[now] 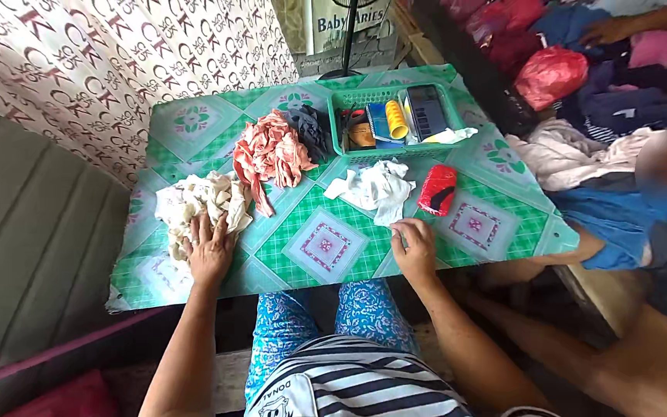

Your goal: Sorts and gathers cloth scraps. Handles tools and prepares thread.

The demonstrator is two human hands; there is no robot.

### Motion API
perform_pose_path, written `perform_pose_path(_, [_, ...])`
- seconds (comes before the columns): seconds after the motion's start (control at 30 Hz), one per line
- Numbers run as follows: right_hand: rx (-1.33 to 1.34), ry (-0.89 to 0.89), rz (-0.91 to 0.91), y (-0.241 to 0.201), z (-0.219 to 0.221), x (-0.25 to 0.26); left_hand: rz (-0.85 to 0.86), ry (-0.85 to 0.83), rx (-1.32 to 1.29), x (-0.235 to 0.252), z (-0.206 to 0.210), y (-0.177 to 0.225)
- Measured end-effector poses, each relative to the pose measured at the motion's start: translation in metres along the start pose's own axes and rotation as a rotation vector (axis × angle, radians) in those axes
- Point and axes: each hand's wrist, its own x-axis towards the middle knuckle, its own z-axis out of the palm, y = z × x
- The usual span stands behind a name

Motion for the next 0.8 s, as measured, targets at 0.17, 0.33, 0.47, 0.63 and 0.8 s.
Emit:
perform_pose_path(0.17, [0.212, -0.208, -0.215, -0.095, 0.022, 0.073, 0.024, 0.036, -0.034, -0.001, 0.005, 0.0])
perform_pose_path(0.33, [0.096, -0.403, 0.0, -0.135, 0.099, 0.205, 0.016, 0.058, -0.054, 0.0, 0.007, -0.003])
perform_pose_path(0.47, [-0.074, -0.494, 0.304, -0.132, 0.147, 0.273, 0.018, 0.095, -0.067, 0.0, 0.006, -0.002])
perform_pose_path(0.63, [-0.2, -0.582, 0.441, -0.12, 0.185, 0.286, 0.011, 0.097, -0.067, 0.001, 0.006, -0.002])
perform_pose_path(0.8, [-0.228, -0.492, 0.398, -0.11, 0.194, 0.285, 0.0, 0.089, -0.058, 0.0, 0.006, 0.001])
